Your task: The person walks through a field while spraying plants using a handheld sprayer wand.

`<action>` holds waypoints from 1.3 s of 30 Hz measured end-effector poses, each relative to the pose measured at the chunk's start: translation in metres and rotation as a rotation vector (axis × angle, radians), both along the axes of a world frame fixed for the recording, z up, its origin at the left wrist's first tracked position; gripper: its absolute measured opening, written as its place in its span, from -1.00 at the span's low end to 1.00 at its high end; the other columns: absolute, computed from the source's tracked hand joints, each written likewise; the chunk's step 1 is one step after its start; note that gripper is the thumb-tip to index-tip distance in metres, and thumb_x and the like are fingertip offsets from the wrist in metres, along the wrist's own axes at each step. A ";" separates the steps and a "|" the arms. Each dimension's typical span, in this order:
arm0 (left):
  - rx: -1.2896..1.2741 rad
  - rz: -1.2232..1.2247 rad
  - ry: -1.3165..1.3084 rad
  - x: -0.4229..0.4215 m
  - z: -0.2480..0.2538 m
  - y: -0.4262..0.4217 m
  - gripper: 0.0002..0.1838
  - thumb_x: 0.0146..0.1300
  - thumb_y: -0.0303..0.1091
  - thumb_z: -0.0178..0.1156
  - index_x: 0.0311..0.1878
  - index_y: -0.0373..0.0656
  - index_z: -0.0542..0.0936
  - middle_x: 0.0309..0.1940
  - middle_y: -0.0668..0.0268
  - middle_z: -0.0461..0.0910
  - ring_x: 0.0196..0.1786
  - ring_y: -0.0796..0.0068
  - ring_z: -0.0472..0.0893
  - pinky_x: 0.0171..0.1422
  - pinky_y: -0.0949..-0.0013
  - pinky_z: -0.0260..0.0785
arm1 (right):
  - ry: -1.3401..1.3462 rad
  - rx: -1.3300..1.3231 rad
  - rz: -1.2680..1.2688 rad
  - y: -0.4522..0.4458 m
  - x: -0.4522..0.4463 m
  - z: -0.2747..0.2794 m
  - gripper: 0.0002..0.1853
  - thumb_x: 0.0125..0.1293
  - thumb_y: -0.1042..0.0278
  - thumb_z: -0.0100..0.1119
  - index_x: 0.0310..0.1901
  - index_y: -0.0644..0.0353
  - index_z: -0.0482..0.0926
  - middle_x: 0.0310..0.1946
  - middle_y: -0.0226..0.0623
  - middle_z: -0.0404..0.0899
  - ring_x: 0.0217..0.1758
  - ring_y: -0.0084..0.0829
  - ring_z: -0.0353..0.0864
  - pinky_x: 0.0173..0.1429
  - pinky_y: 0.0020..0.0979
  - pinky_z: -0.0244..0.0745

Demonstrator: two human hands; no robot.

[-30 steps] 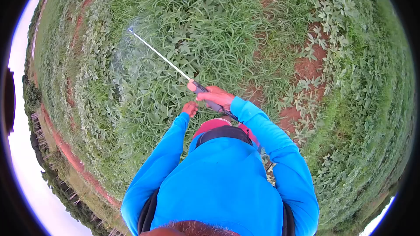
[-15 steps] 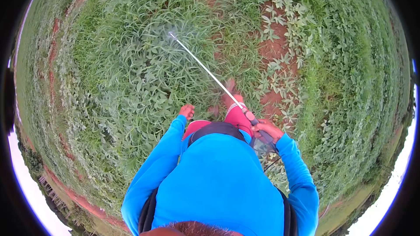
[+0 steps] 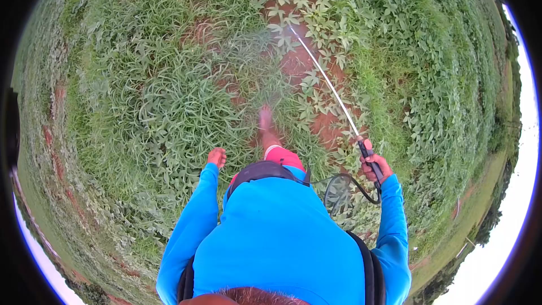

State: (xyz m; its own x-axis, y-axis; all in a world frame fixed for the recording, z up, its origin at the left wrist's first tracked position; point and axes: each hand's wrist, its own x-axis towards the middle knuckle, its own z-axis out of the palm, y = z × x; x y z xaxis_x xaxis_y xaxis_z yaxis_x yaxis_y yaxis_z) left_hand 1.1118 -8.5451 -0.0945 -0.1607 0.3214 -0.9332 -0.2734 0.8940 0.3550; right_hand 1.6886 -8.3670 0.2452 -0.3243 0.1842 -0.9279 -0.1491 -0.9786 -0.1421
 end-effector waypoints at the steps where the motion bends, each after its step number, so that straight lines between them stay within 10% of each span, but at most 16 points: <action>1: 0.019 -0.006 0.000 -0.002 0.002 0.020 -0.76 0.27 -0.08 0.00 -0.21 0.01 0.53 -0.50 0.43 0.52 -0.56 0.57 0.45 -0.51 0.38 0.31 | 0.004 0.023 -0.042 0.011 0.010 -0.004 -0.75 0.17 0.16 0.10 -0.20 0.08 0.40 -0.63 -0.48 0.32 -0.79 -0.63 0.15 -0.75 -0.56 0.05; 18: 0.119 0.189 0.036 -0.084 0.027 0.171 -0.67 0.21 0.02 0.12 -0.13 0.00 0.54 -0.47 0.38 0.57 -0.59 0.57 0.48 -0.55 0.39 0.37 | 0.336 0.365 -0.513 0.298 -0.010 -0.077 -0.63 0.17 0.00 0.11 -0.31 0.20 0.43 -0.62 -0.41 0.31 -0.74 -0.53 0.27 -0.71 -0.48 0.24; 39: 0.086 0.253 0.003 -0.186 0.018 0.284 -0.70 0.33 -0.05 -0.04 -0.15 -0.06 0.51 -0.48 0.38 0.49 -0.58 0.59 0.39 -0.56 0.45 0.25 | 0.141 -0.141 0.458 0.349 -0.357 -0.026 -0.70 0.12 0.15 0.13 -0.21 0.11 0.36 -0.63 -0.46 0.27 -0.78 -0.62 0.14 -0.74 -0.53 0.07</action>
State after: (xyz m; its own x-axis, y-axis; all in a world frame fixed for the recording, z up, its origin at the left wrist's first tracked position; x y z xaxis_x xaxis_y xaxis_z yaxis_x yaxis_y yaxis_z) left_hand 0.9256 -8.2607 -0.0761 -0.2489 0.3490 -0.9035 -0.4833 0.7636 0.4281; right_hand 1.3317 -8.0179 0.2192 -0.4663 -0.1309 -0.8749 0.2924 -0.9562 -0.0128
